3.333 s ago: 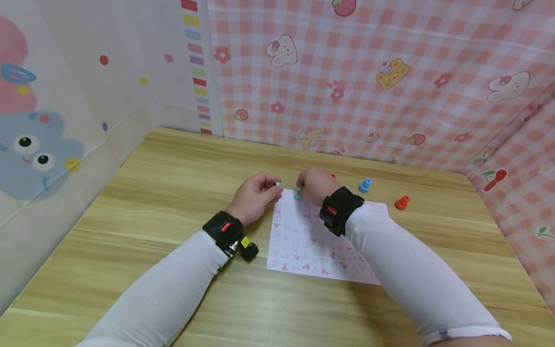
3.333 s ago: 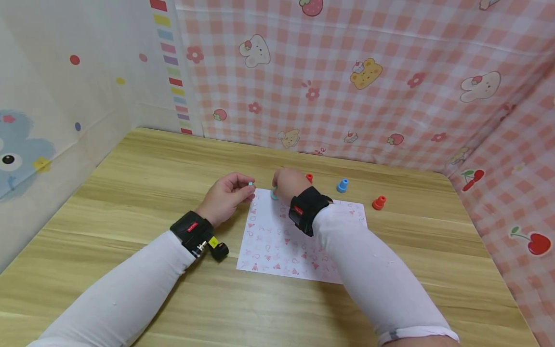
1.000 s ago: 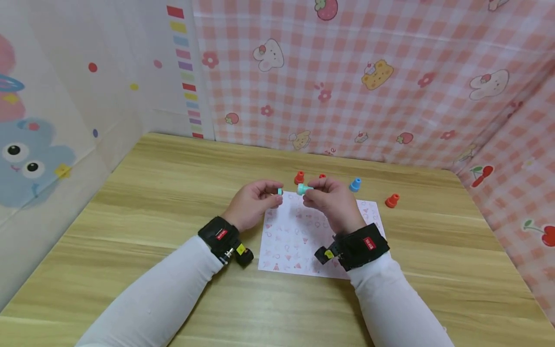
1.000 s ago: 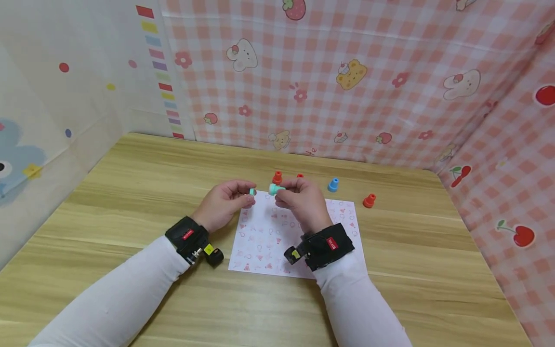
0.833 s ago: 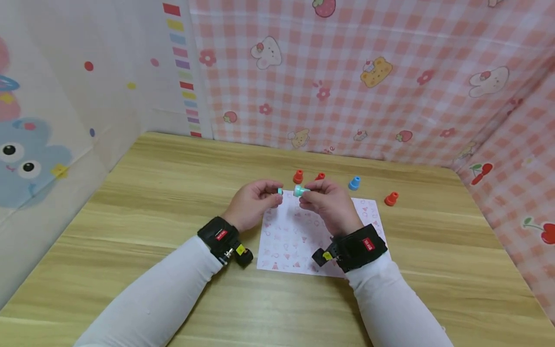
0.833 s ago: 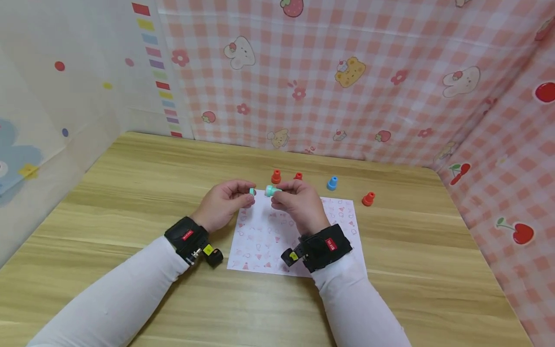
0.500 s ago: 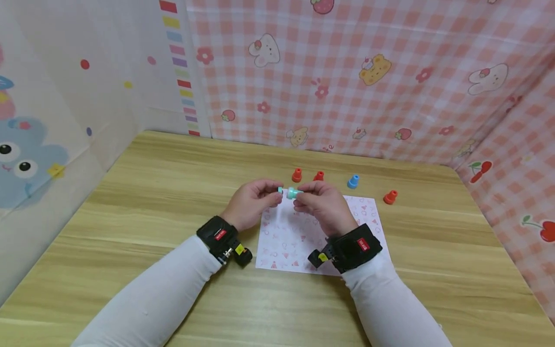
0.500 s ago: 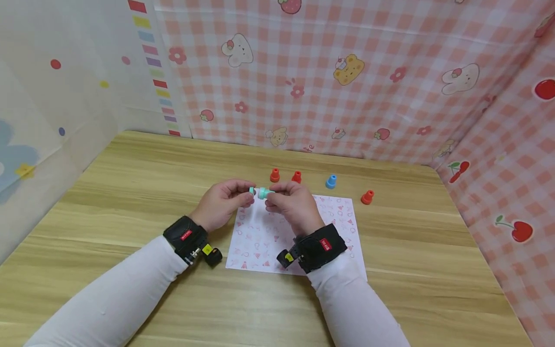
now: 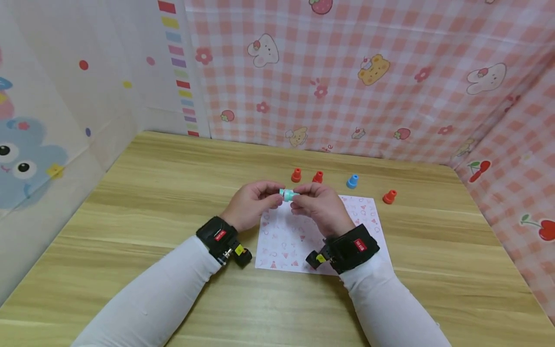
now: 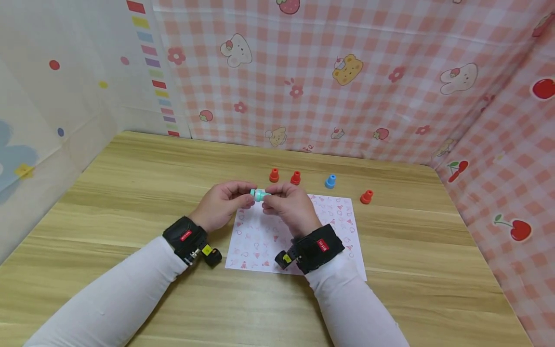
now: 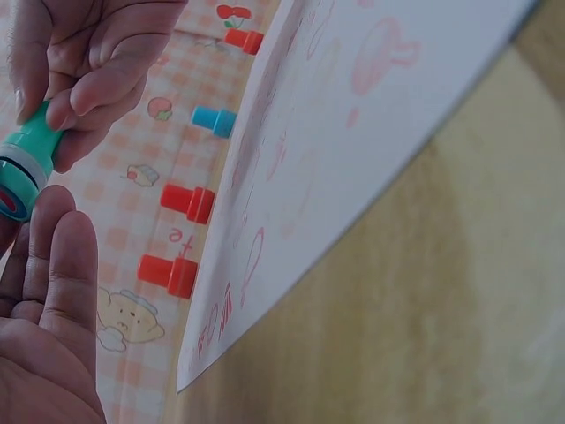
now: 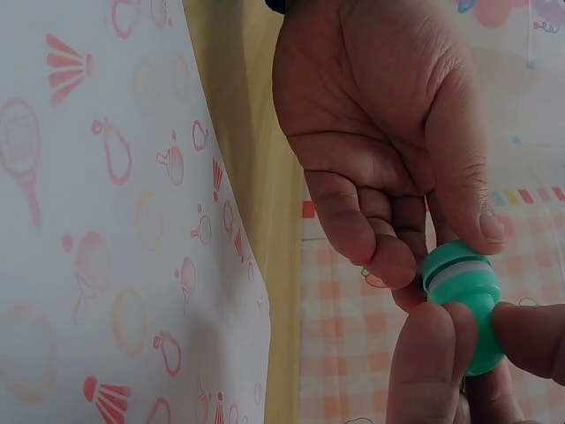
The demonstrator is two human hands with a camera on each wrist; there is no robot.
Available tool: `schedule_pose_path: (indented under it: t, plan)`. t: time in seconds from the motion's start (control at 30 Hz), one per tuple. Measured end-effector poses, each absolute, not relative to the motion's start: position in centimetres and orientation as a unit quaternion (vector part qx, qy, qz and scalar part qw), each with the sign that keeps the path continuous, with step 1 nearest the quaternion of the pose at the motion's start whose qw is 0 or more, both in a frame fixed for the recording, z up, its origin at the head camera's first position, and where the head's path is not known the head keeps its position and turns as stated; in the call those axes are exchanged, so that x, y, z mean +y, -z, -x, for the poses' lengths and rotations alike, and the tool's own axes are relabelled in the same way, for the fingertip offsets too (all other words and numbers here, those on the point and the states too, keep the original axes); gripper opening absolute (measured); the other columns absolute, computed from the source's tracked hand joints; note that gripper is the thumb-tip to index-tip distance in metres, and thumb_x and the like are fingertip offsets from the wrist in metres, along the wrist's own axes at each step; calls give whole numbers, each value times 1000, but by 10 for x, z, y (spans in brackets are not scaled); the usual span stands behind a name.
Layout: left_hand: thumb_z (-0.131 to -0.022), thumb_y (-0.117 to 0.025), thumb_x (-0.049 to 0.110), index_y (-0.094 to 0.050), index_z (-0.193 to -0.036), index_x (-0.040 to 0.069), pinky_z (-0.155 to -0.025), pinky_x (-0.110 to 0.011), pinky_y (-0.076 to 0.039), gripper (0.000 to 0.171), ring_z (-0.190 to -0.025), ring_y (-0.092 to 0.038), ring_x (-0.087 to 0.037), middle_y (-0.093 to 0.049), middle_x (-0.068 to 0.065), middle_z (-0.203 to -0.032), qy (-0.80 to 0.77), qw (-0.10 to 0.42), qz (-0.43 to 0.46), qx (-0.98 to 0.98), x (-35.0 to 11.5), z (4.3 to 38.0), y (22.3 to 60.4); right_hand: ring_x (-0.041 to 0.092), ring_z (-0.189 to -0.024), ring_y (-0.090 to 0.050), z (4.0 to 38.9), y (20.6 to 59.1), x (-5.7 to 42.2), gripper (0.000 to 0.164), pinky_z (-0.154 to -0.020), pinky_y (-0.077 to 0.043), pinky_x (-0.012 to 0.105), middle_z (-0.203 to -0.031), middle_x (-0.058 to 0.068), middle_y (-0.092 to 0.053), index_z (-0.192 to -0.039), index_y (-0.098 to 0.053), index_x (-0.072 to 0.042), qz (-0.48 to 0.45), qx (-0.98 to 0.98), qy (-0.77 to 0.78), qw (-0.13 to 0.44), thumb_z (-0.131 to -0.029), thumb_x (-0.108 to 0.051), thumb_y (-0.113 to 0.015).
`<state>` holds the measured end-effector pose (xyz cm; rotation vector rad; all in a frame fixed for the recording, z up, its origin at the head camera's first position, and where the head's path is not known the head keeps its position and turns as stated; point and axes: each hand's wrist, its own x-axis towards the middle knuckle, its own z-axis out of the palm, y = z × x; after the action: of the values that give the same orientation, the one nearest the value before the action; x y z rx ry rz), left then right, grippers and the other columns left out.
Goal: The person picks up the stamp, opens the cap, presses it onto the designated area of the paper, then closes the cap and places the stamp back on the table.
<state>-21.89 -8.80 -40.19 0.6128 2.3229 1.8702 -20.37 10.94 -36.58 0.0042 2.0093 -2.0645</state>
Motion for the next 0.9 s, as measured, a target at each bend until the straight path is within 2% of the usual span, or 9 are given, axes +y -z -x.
schedule_pose_path:
  t: [0.63, 0.9]
  plan:
    - [-92, -62, 27, -64, -113, 20, -78, -32, -53, 23, -88, -61, -12, -65, 5, -103, -608, 55, -211, 763, -86, 218, 403, 32, -87, -60, 203, 367, 109, 21, -77, -55, 36, -100, 19, -60, -104, -61, 2, 12, 693, 709, 131, -86, -6, -67]
    - [-92, -62, 27, -64, -113, 19, -79, -42, -53, 23, -89, -61, -17, -65, 3, -102, -600, 54, -206, 771, -87, 218, 402, 33, -90, -60, 203, 367, 108, 20, -77, -55, 35, -102, 19, -60, -104, -62, 1, 7, 707, 695, 129, -86, -4, -67]
